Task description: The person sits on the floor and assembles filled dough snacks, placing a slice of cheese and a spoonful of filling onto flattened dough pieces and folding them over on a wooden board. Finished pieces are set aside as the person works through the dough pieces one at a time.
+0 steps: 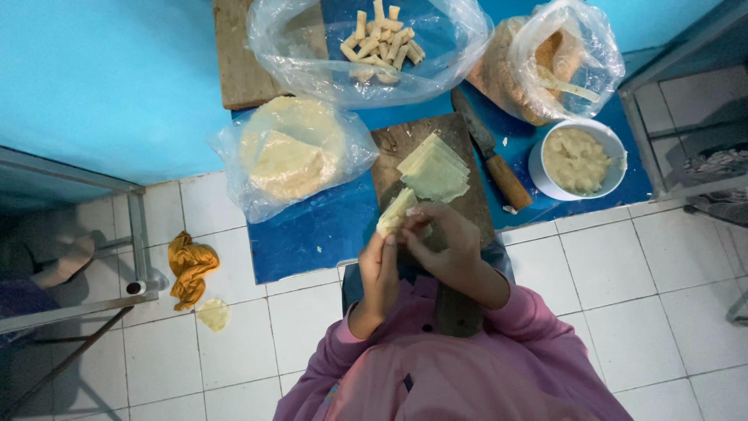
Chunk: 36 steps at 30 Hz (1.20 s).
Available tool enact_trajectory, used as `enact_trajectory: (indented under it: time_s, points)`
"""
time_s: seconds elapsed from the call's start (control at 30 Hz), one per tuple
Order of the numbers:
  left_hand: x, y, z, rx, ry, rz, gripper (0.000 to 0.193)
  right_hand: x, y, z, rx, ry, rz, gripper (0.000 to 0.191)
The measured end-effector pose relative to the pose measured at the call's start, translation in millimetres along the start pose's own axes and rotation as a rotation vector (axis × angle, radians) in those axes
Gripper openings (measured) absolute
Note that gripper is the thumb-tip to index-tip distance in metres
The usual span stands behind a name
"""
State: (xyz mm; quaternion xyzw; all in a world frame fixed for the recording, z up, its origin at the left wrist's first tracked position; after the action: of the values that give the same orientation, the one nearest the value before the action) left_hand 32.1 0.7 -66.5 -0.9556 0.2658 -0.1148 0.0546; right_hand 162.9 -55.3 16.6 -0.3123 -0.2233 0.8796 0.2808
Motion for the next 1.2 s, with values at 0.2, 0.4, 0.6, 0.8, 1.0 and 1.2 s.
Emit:
enact_trajectory:
  time_s: [0.2,0.4,0.6,0.8,1.0,1.2]
  points:
    - [1.9,-2.5,0.4,-0.002,0.015,-0.021,0.034,3.1,2.8,-3.0,-0.015,0.012,-0.021,0.047]
    - [0.4,-3.5,5.2,-0.020,0.017,-0.028,0.035,6.2,1.0,-4.8,0.074,-0.144,-0.025,0.052]
    - [-0.6,-4.1,5.3,0.011,-0.024,-0.039,0.034,5.4,-1.1,-0.1,-0.020,-0.034,-0.042,0.050]
    - [-1.9,-4.3,7.5,0.022,-0.014,-0.039,0.034,10.1,0.0,-5.6,0.062,-0.177,-0.036,0.054]
    - [-4.6,-4.2,14.3,-0.083,0.065,-0.065,0.035,8.7,3.6,4.8,-0.243,-0.003,0.002,0.045]
    - [-8.0,-4.7,15.1,-0.046,0.124,-0.058,0.034,11.8,10.8,-10.2,-0.087,-0.094,-0.007,0.043]
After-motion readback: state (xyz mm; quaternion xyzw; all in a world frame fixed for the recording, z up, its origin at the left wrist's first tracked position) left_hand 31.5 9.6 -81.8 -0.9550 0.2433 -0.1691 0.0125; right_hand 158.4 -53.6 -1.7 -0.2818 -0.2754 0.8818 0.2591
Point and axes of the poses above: each hand's wrist, its own y-axis away from the middle knuckle, its own x-axis out of the palm, z = x × y, the point moved 4 cm from there along -y, towards the middle knuckle, and after that the axes turned 1 degree about y, right-handed, at the moved point
